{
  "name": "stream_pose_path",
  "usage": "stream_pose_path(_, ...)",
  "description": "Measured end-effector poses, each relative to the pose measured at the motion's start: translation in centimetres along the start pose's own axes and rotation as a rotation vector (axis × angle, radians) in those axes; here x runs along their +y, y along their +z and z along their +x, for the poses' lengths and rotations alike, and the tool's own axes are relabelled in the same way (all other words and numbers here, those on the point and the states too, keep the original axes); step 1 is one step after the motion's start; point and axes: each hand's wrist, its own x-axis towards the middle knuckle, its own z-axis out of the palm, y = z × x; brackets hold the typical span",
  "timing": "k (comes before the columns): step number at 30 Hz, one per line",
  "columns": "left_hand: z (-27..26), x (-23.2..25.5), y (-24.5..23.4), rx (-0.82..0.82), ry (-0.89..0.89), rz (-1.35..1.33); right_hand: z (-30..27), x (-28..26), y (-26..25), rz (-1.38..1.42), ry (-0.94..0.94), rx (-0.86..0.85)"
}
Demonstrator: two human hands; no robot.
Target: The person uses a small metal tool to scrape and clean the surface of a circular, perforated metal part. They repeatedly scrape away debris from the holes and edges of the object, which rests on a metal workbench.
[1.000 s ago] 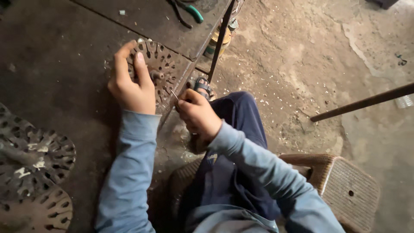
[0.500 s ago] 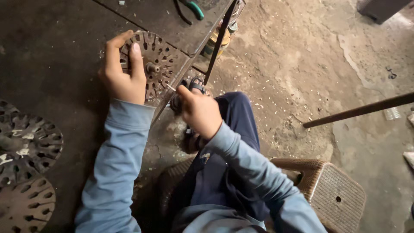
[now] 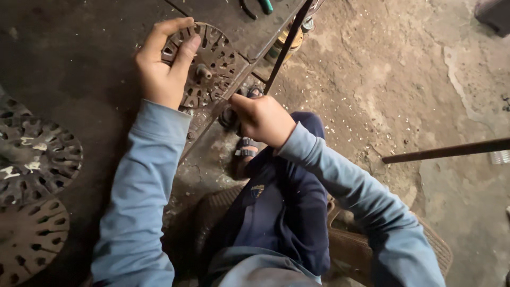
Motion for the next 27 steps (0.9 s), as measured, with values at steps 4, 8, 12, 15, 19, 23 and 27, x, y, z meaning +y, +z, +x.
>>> stream_pose_path(4, 0.5, -0.2, -0.1, 0.0, 0.034, -0.059, -0.5, -0.7, 0.8, 0.315, -0.005, 0.157)
stream_pose_path(8, -0.1, -0.7, -0.5, 0.002, 0.015, -0.057, -0.7, -1.9, 0.9, -0.044, 0.042, 0.149)
stream_pose_path(12, 0.0, -0.8, -0.6, 0.011, -0.007, -0.089, -0.4, -2.2, 0.5, -0.269, 0.175, -0.049)
stream_pose_path(15, 0.4, -1.0, -0.6, -0.036, 0.02, -0.093, -0.2, -1.4, 0.5, -0.168, 0.005, 0.068)
stream_pose_path(19, 0.6, -1.7, -0.6, -0.072, -0.016, -0.176, -0.4, 0.0, 0.5, -0.195, -0.176, 0.162)
stream_pose_path(23, 0.9, -1.9, -0.8, -0.072, -0.019, -0.205, -0.1, -0.6, -0.4, -0.349, -0.168, 0.092)
stream_pose_path(27, 0.2, -2.1, -0.9, -0.065, 0.033, -0.168, -0.2, -3.9, -0.6, -0.676, -0.073, 0.021)
